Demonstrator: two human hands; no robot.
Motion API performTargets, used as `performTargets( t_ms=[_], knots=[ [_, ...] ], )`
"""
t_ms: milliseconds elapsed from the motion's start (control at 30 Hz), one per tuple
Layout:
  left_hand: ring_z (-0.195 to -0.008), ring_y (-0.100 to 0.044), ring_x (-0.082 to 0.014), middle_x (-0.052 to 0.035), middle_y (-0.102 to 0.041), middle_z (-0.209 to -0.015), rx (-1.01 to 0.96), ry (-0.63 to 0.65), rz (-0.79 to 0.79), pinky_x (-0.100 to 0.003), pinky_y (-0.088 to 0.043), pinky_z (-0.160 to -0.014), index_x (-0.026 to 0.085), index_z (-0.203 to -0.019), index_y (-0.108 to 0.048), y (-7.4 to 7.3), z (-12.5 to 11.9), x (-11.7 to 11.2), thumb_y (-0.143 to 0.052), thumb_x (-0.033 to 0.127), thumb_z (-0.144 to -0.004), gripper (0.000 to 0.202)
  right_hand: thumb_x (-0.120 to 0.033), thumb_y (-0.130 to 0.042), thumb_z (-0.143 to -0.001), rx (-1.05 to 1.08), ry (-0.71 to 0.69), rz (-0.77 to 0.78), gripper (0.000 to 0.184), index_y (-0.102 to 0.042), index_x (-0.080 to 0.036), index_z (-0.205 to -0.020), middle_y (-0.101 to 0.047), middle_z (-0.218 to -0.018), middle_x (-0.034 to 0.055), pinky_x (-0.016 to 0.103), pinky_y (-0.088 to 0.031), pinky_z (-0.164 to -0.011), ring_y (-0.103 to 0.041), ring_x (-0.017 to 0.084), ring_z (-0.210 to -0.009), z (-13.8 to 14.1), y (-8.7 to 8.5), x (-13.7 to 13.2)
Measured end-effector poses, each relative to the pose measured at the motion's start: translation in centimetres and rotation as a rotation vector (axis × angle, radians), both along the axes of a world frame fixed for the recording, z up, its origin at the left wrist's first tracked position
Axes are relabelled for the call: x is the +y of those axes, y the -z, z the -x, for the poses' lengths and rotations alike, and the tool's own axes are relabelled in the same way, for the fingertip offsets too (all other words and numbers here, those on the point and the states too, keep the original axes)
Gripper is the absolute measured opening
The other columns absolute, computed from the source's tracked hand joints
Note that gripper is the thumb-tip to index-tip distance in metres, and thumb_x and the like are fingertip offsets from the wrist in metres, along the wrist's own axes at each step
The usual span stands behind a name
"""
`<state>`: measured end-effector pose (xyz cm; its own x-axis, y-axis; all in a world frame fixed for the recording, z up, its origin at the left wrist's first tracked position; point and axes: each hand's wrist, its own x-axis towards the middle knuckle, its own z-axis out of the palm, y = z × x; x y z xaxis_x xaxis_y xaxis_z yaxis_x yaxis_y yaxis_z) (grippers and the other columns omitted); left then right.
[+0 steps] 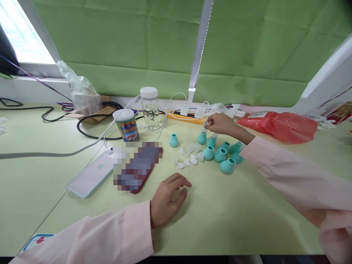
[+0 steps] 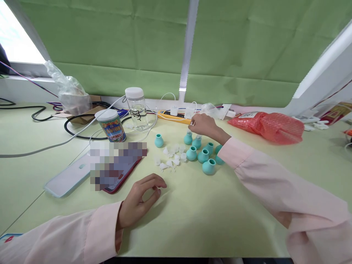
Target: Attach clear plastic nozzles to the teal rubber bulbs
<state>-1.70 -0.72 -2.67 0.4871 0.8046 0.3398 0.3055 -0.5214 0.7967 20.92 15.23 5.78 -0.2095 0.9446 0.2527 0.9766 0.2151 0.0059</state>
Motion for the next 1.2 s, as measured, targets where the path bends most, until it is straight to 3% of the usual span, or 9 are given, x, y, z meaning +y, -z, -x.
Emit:
performTargets(
  t_ms=[100,200,333,467,700,867,1000,1067,1200],
  knots=[
    [-0.078,-0.051,-0.0151,-0.0058,-0.055,-0.087,0.003,0.000,0.002,-0.027,-0.043,-0.069,0.015,-0.087,-0.056,0.1,0.0,-0.1,-0.041,0.006,-0.075,0.022,-0.035,-0.046,-0.073,0.008,-0.043,-0.124,0.040,-0.054,-0.008,-0.103,-0.058,-0.099,0.0171,0.045,-0.038,-0.073,-0.050,0.033,-0.093,1.0,-0.3,-1.2],
    [-0.078,-0.051,-0.0152,-0.0057,-0.055,-0.087,0.010,0.001,0.004,-0.028,-0.043,-0.070,0.016,-0.086,-0.056,0.1,0.1,-0.2,-0.040,0.007,-0.075,0.021,-0.031,-0.045,-0.076,0.000,-0.210,-0.176,0.042,-0.046,-0.011,-0.113,-0.051,-0.113,0.0128,0.040,-0.034,-0.086,-0.044,0.027,-0.104,3.2,-0.3,-2.6],
    [-0.078,-0.051,-0.0153,-0.0060,-0.055,-0.087,0.010,-0.002,-0.001,-0.028,-0.043,-0.070,0.015,-0.087,-0.056,0.1,0.1,-0.1,-0.040,0.007,-0.075,0.021,-0.032,-0.048,-0.075,-0.039,-0.492,0.026,0.050,-0.039,-0.016,-0.121,-0.047,-0.118,0.0096,0.034,-0.037,-0.085,-0.045,0.024,-0.105,6.2,0.3,-3.8],
    [-0.077,-0.051,-0.0153,-0.0061,-0.056,-0.085,0.031,-0.003,-0.010,-0.028,-0.043,-0.069,0.015,-0.086,-0.056,0.0,0.1,-0.1,-0.040,0.008,-0.075,0.021,-0.036,-0.048,-0.075,-0.066,-0.528,0.256,0.060,-0.025,-0.025,-0.129,-0.036,-0.127,0.0104,0.040,-0.038,-0.081,-0.043,0.030,-0.107,7.9,1.2,-3.2],
    [-0.076,-0.052,-0.0155,-0.0063,-0.057,-0.083,0.049,-0.016,-0.034,-0.028,-0.043,-0.068,0.015,-0.085,-0.057,0.1,0.1,-0.3,-0.040,0.010,-0.075,0.020,-0.020,-0.040,-0.080,-0.036,-0.538,0.223,0.030,-0.049,-0.016,-0.108,-0.055,-0.103,0.0103,0.030,-0.039,-0.072,-0.051,0.022,-0.093,8.7,2.9,-1.6],
    [-0.068,-0.052,-0.0141,-0.0043,-0.057,-0.074,0.144,-0.122,-0.098,-0.025,-0.042,-0.061,0.016,-0.082,-0.057,-0.2,0.2,0.1,-0.040,0.012,-0.076,0.018,-0.022,-0.037,-0.082,0.014,-0.554,0.108,0.026,-0.053,-0.015,-0.100,-0.060,-0.086,0.0074,0.027,-0.038,-0.065,-0.053,0.018,-0.079,8.0,-0.5,-4.6],
    [-0.065,-0.052,-0.0135,-0.0022,-0.056,-0.071,0.244,-0.250,-0.153,-0.025,-0.041,-0.059,0.017,-0.083,-0.056,-0.5,0.4,1.0,-0.040,0.013,-0.076,0.018,-0.028,-0.043,-0.079,0.050,-0.609,0.156,0.021,-0.057,-0.020,-0.092,-0.058,-0.063,0.0008,0.024,-0.035,-0.055,-0.050,0.013,-0.056,6.3,-3.0,-9.1],
    [-0.070,-0.053,-0.0149,-0.0029,-0.057,-0.075,0.316,-0.269,-0.188,-0.026,-0.042,-0.061,0.018,-0.087,-0.055,-0.4,0.5,1.3,-0.041,0.013,-0.075,0.019,-0.028,-0.045,-0.077,0.018,-0.616,0.239,0.019,-0.059,-0.019,-0.087,-0.058,-0.059,0.0004,0.024,-0.033,-0.050,-0.049,0.013,-0.052,5.5,-2.5,-11.2],
    [-0.086,-0.049,-0.0215,-0.0077,-0.054,-0.098,0.514,-0.236,-0.369,-0.033,-0.044,-0.068,0.018,-0.100,-0.051,-0.1,0.5,1.8,-0.040,0.013,-0.076,0.026,-0.027,-0.048,-0.076,0.060,-0.637,0.388,0.017,-0.059,-0.019,-0.085,-0.062,-0.067,0.0024,0.024,-0.035,-0.055,-0.055,0.015,-0.061,4.3,0.6,-13.9]
  ],
)
